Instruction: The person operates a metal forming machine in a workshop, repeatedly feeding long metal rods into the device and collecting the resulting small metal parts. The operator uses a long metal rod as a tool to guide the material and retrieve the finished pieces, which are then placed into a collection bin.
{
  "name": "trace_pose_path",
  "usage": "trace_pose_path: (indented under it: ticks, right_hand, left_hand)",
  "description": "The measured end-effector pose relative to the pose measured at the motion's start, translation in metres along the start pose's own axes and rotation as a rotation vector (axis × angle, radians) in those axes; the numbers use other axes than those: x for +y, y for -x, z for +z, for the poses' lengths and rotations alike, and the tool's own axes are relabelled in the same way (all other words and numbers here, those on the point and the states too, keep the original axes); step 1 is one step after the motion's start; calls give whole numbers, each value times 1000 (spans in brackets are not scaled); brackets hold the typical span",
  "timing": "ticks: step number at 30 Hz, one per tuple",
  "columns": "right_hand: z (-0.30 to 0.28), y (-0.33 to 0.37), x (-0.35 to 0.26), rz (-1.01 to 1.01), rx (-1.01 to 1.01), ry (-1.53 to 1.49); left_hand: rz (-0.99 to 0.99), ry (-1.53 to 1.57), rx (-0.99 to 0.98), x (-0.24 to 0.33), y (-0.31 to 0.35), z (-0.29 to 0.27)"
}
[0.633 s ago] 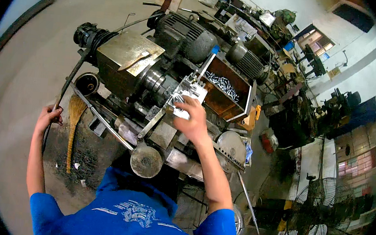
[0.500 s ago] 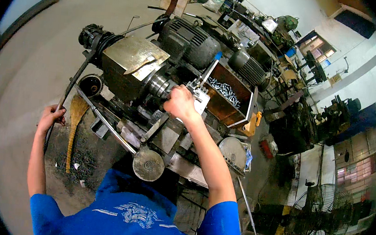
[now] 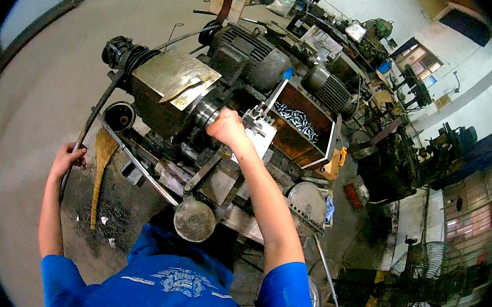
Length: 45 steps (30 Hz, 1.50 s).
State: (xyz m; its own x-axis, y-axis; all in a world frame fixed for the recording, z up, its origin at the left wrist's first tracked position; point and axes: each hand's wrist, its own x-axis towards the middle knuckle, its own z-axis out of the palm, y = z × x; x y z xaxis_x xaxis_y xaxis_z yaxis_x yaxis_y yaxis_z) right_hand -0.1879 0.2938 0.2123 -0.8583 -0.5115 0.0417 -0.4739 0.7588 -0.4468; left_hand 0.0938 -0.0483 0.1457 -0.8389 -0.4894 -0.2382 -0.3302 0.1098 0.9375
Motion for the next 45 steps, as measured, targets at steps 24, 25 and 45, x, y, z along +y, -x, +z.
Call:
trace_pose_path:
  ticks: [24,25,45]
  right_hand:
    - [-5,8,-1,-33,-24,-81]
    - [-5,8,3,-20,-33,-87]
    - [-63,312,195,151,474,359]
  left_hand:
    - [280,-1639,694,-101,2,-191]
    - [239,-1614,681,-100,-2,-192]
    - [488,-1570,-284,-121,-82,119]
